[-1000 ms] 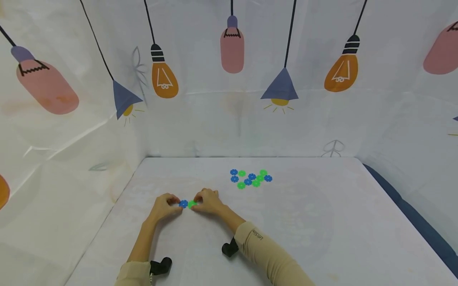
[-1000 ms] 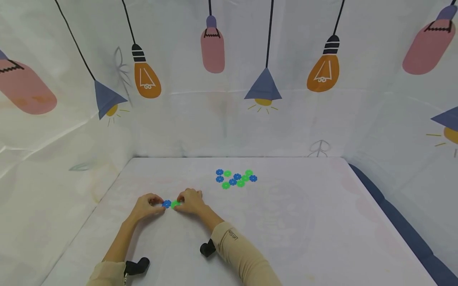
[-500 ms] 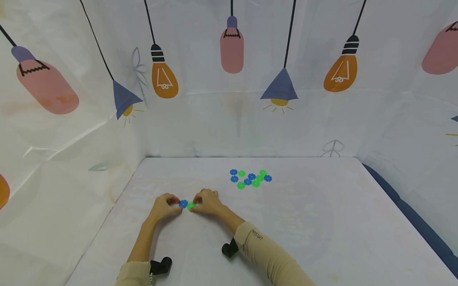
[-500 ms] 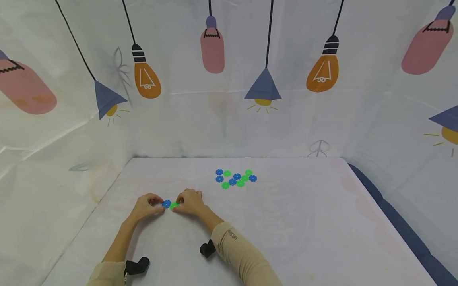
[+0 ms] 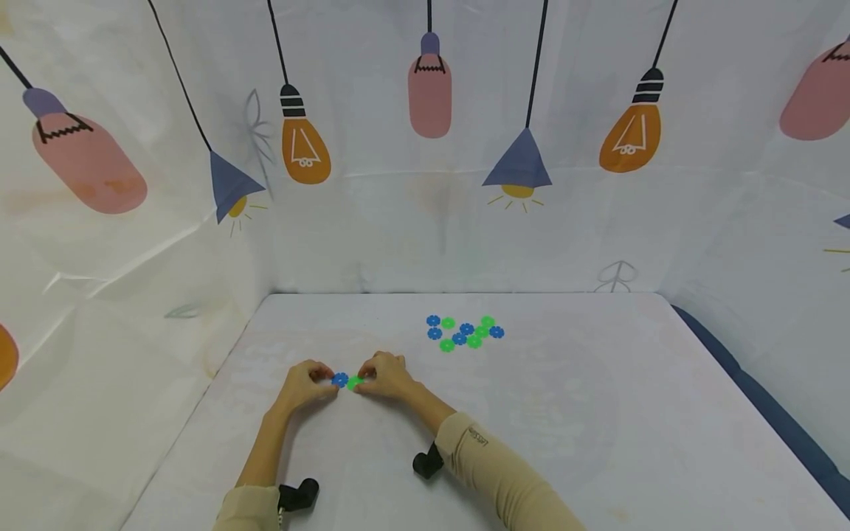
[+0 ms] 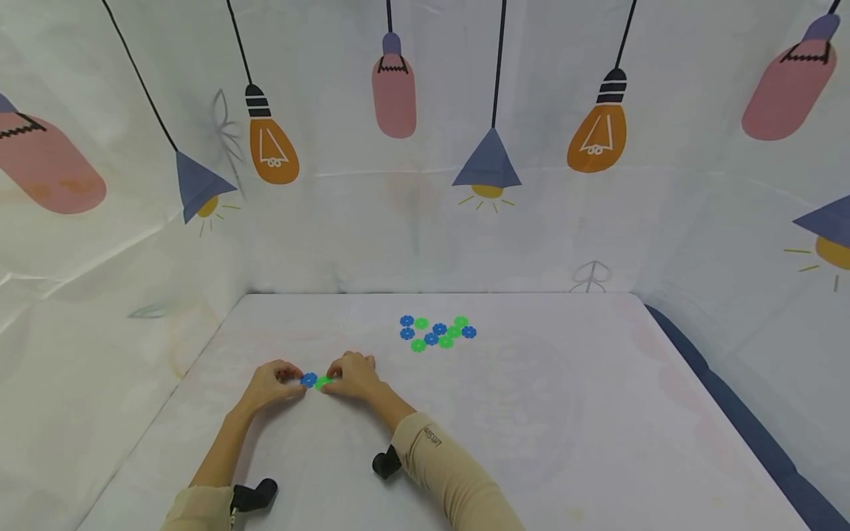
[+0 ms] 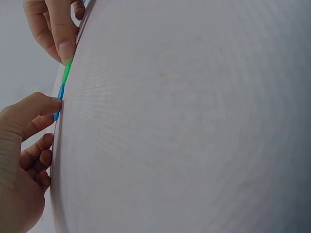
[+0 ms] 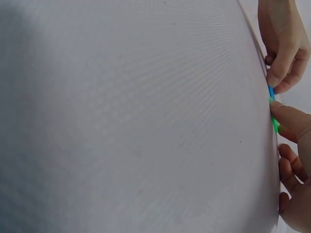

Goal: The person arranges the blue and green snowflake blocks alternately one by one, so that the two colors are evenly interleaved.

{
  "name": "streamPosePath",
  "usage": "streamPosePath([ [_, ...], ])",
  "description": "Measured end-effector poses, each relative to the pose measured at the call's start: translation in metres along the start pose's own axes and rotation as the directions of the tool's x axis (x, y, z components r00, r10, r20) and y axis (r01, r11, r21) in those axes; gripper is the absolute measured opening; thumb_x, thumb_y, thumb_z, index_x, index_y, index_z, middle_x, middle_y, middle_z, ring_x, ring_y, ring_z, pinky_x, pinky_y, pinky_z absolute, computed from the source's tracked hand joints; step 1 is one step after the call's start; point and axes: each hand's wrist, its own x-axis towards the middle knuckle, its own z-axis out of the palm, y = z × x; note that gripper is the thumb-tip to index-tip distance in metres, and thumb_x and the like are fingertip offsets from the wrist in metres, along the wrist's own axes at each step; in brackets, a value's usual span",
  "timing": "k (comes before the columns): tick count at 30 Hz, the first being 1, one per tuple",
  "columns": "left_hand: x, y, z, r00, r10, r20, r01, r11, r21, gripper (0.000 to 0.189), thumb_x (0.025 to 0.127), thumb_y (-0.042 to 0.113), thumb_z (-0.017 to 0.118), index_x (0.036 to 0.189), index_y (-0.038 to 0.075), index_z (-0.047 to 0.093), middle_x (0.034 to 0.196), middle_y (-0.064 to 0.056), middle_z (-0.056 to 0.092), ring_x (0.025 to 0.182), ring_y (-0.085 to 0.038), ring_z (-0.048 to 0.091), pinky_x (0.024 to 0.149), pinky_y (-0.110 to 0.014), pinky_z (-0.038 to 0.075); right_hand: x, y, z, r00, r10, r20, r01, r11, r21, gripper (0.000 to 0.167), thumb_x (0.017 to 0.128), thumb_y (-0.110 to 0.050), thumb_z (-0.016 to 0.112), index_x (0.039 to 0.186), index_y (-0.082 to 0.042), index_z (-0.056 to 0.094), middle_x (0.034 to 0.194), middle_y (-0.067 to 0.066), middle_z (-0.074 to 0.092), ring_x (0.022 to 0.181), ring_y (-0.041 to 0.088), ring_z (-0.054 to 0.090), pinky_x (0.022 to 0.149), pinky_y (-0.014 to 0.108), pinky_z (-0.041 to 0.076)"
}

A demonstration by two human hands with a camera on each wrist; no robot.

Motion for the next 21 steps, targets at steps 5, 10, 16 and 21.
streamPosePath([
  [5,-0.0001,-0.0002,0.0002,1.000,0.002,0.002,-0.002,1.000,-0.002,0.025,0.066,0.013,0.079,0.084,0.000,0.070,0.082,-0.007,0.062,0.078,-0.019,0.054,0.073,-0.034,0.044,-0.0006,-0.0002,-0.0002,1.000,-0.002,-0.001,0.002,1.000,-0.007,0.026,0.077,-0.038,0.076,0.093,-0.017,0.074,0.084,-0.010,0.062,0.080,0.003,0.049,0.069,0.025,0.025],
  [10,0.0003,-0.0024,0.0011,1.000,0.015,0.001,-0.015,1.000,-0.006,0.025,0.065,0.013,0.080,0.084,-0.001,0.070,0.081,-0.007,0.062,0.078,-0.019,0.054,0.073,-0.034,0.044,-0.0018,-0.0012,-0.0007,1.000,0.001,-0.001,-0.001,1.000,-0.012,0.026,0.077,-0.038,0.076,0.092,-0.016,0.074,0.084,-0.009,0.061,0.081,0.004,0.049,0.069,0.026,0.026],
  [16,0.0011,-0.0021,0.0006,1.000,0.016,-0.001,-0.016,1.000,-0.013,0.024,0.065,0.012,0.080,0.083,-0.001,0.070,0.080,-0.007,0.062,0.077,-0.019,0.054,0.072,-0.033,0.044,-0.0012,-0.0019,-0.0009,1.000,0.013,0.003,-0.013,1.000,-0.010,0.025,0.077,-0.038,0.076,0.091,-0.017,0.074,0.085,-0.009,0.061,0.082,0.005,0.049,0.070,0.026,0.025],
  [21,0.0018,-0.0017,0.0007,1.000,0.018,0.000,-0.018,1.000,0.002,0.023,0.066,0.011,0.080,0.083,-0.001,0.070,0.080,-0.006,0.062,0.077,-0.018,0.054,0.072,-0.033,0.044,-0.0011,-0.0018,-0.0004,1.000,0.005,-0.002,-0.006,1.000,-0.005,0.024,0.077,-0.038,0.076,0.090,-0.018,0.074,0.084,-0.008,0.061,0.080,0.005,0.049,0.070,0.026,0.025],
])
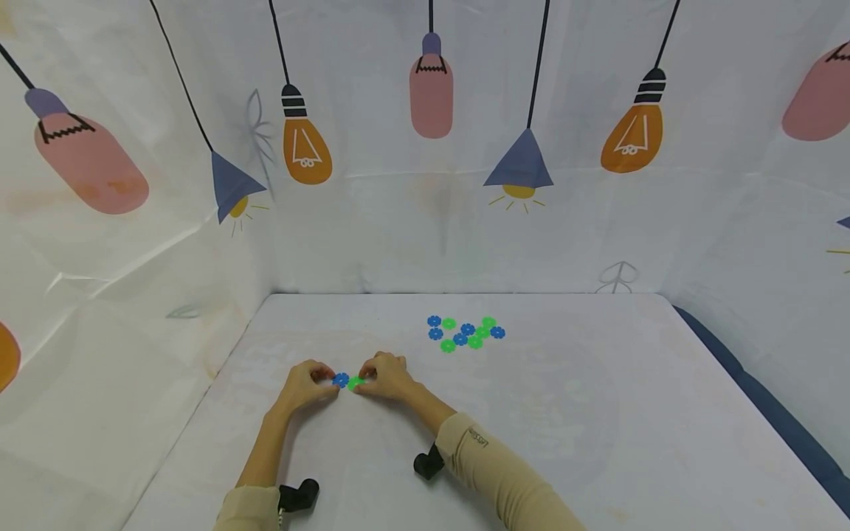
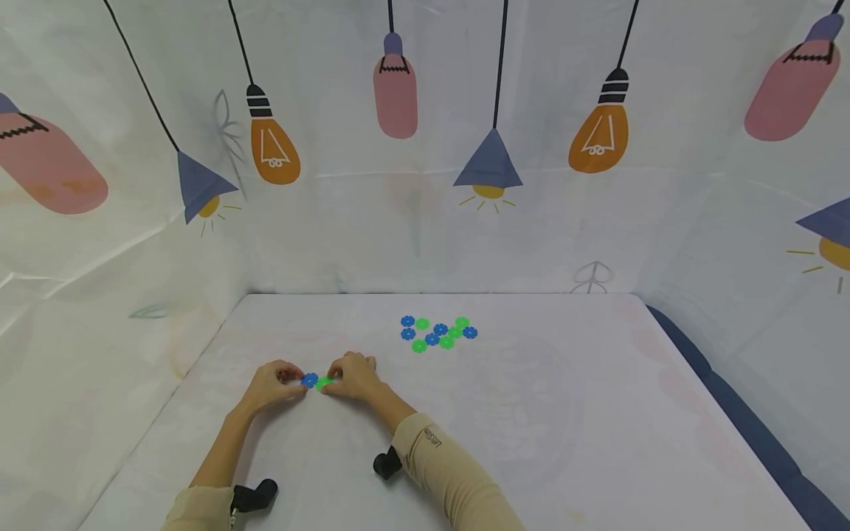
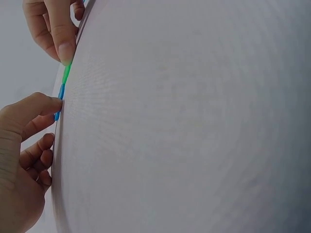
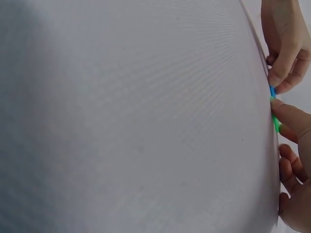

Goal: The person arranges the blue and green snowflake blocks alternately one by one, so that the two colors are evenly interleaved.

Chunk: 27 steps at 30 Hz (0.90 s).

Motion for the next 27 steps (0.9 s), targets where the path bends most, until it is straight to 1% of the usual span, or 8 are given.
streamPosePath([
  [14,-0.0009,0.0009,-0.0004,1.000,-0.005,0.017,0.005,1.000,0.023,0.024,0.067,0.012,0.080,0.084,-0.001,0.070,0.082,-0.007,0.062,0.079,-0.020,0.055,0.074,-0.035,0.045,-0.0002,0.0002,-0.0002,1.000,0.007,0.005,-0.008,1.000,0.017,0.025,0.077,-0.037,0.076,0.092,-0.017,0.074,0.084,-0.009,0.059,0.081,0.004,0.049,0.071,0.026,0.025],
  [27,-0.0009,0.0013,0.0001,1.000,-0.004,0.007,0.004,1.000,0.023,0.024,0.066,0.012,0.080,0.083,0.000,0.070,0.081,-0.007,0.062,0.078,-0.020,0.054,0.072,-0.034,0.044,0.0013,0.0026,0.0031,1.000,0.006,-0.006,-0.006,1.000,0.007,0.026,0.077,-0.039,0.076,0.091,-0.018,0.074,0.082,-0.009,0.059,0.080,0.004,0.048,0.071,0.026,0.025],
])
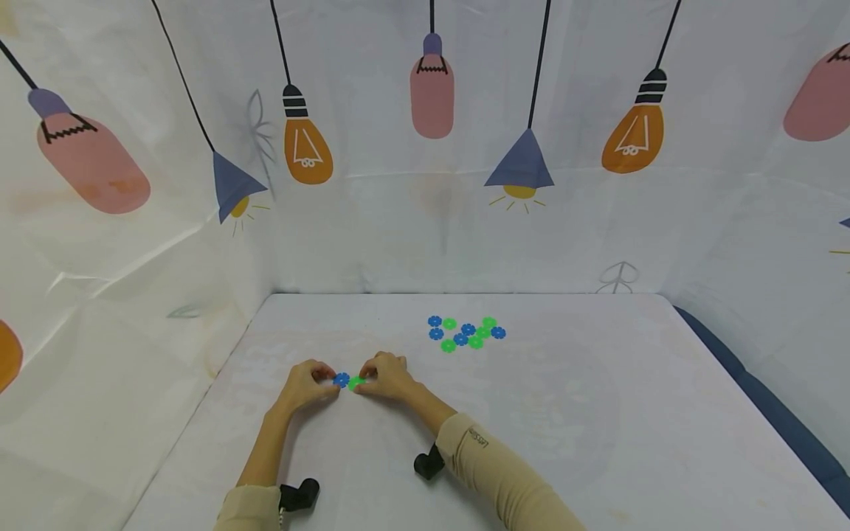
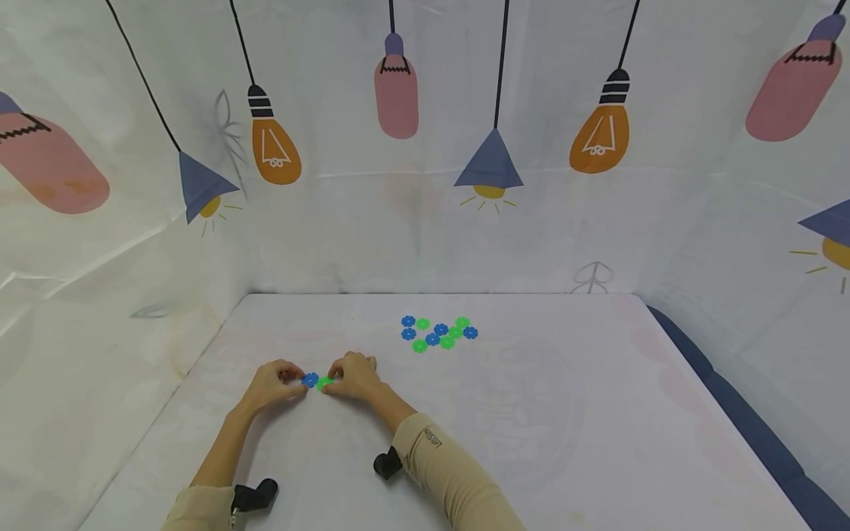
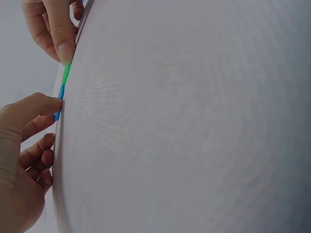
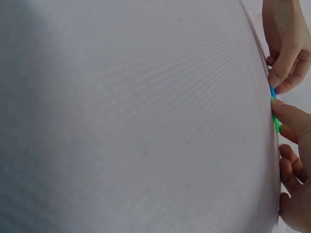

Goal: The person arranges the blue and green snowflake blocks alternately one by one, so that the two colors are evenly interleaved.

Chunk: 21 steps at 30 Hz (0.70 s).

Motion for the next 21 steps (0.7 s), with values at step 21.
streamPosePath([
  [21,0.002,-0.002,0.000,1.000,-0.011,-0.007,0.011,1.000,-0.010,0.023,0.066,0.011,0.081,0.084,-0.001,0.070,0.082,-0.007,0.062,0.079,-0.020,0.055,0.074,-0.035,0.045,-0.002,0.003,0.000,1.000,-0.003,-0.020,0.005,0.996,0.090,0.037,0.077,-0.039,0.076,0.105,-0.015,0.071,0.093,-0.006,0.065,0.087,0.005,0.052,0.077,0.027,0.028],
])
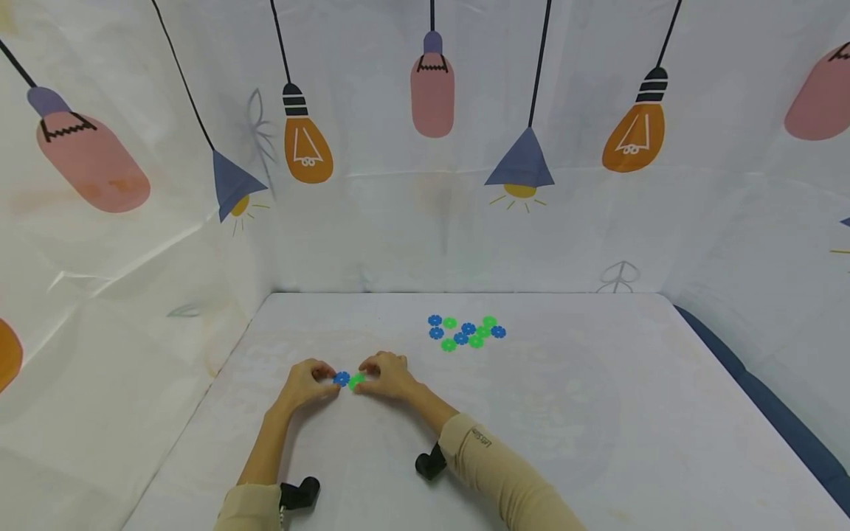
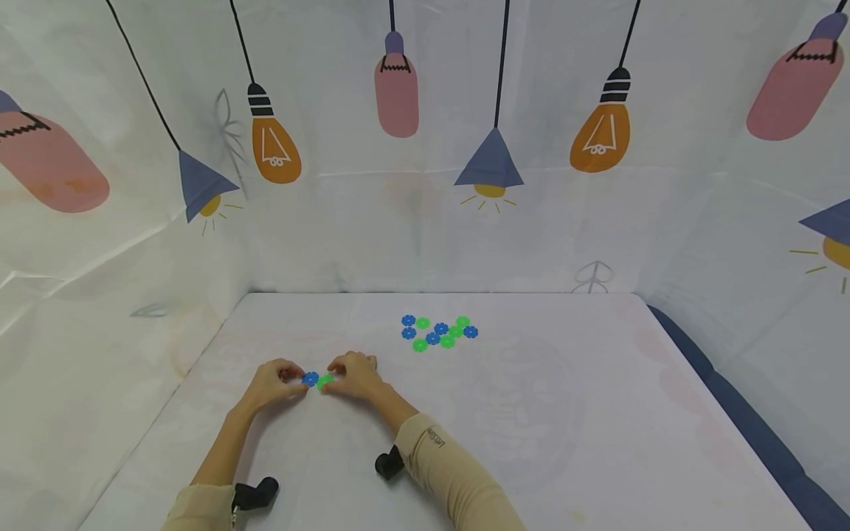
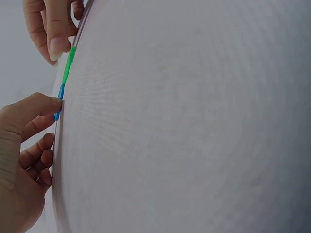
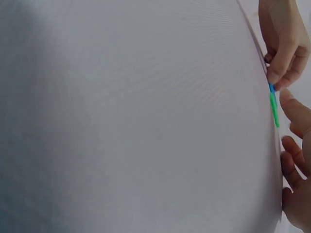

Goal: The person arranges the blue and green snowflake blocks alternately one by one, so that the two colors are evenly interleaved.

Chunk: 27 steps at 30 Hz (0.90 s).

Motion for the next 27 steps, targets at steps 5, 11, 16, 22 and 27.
streamPosePath([
  [5,-0.001,-0.001,-0.001,1.000,-0.007,0.006,0.007,1.000,0.000,0.024,0.067,0.011,0.080,0.085,-0.001,0.070,0.083,-0.008,0.063,0.080,-0.020,0.055,0.074,-0.036,0.045,-0.002,0.003,-0.006,1.000,-0.022,-0.004,0.022,0.998,0.063,0.038,0.079,-0.035,0.074,0.109,-0.013,0.069,0.096,-0.003,0.063,0.088,0.007,0.054,0.081,0.027,0.034],
  [11,-0.002,0.000,-0.001,1.000,0.010,0.004,-0.010,1.000,-0.007,0.025,0.067,0.013,0.080,0.085,-0.001,0.070,0.083,-0.008,0.064,0.080,-0.021,0.056,0.074,-0.035,0.045,-0.005,0.014,-0.020,0.996,-0.053,-0.078,0.058,0.996,0.069,0.031,0.083,-0.025,0.072,0.107,-0.006,0.068,0.095,0.004,0.065,0.088,0.014,0.058,0.082,0.031,0.041],
  [16,-0.002,0.002,-0.001,1.000,0.022,0.008,-0.022,1.000,-0.011,0.025,0.066,0.014,0.079,0.085,-0.001,0.070,0.084,-0.008,0.064,0.080,-0.022,0.056,0.074,-0.035,0.045,-0.005,0.035,-0.042,0.993,-0.011,-0.119,0.015,0.999,0.035,0.031,0.083,-0.022,0.071,0.108,-0.005,0.068,0.096,0.007,0.065,0.089,0.019,0.058,0.081,0.037,0.040],
  [22,-0.001,0.003,-0.002,1.000,0.018,0.010,-0.018,0.999,-0.031,0.025,0.067,0.012,0.078,0.085,-0.001,0.070,0.085,-0.009,0.064,0.081,-0.022,0.057,0.075,-0.037,0.045,-0.001,0.068,-0.071,0.983,0.075,-0.169,-0.082,0.996,-0.032,0.031,0.082,-0.022,0.071,0.108,-0.005,0.068,0.097,0.009,0.065,0.091,0.022,0.059,0.084,0.047,0.038],
  [27,-0.002,0.003,-0.003,1.000,0.018,0.013,-0.018,0.999,-0.028,0.025,0.067,0.012,0.078,0.086,-0.002,0.070,0.084,-0.008,0.064,0.080,-0.022,0.056,0.075,-0.037,0.045,0.004,0.088,-0.088,0.967,0.160,-0.198,-0.181,0.979,-0.093,0.033,0.082,-0.025,0.072,0.110,-0.007,0.068,0.099,0.007,0.066,0.094,0.024,0.058,0.083,0.048,0.033],
])
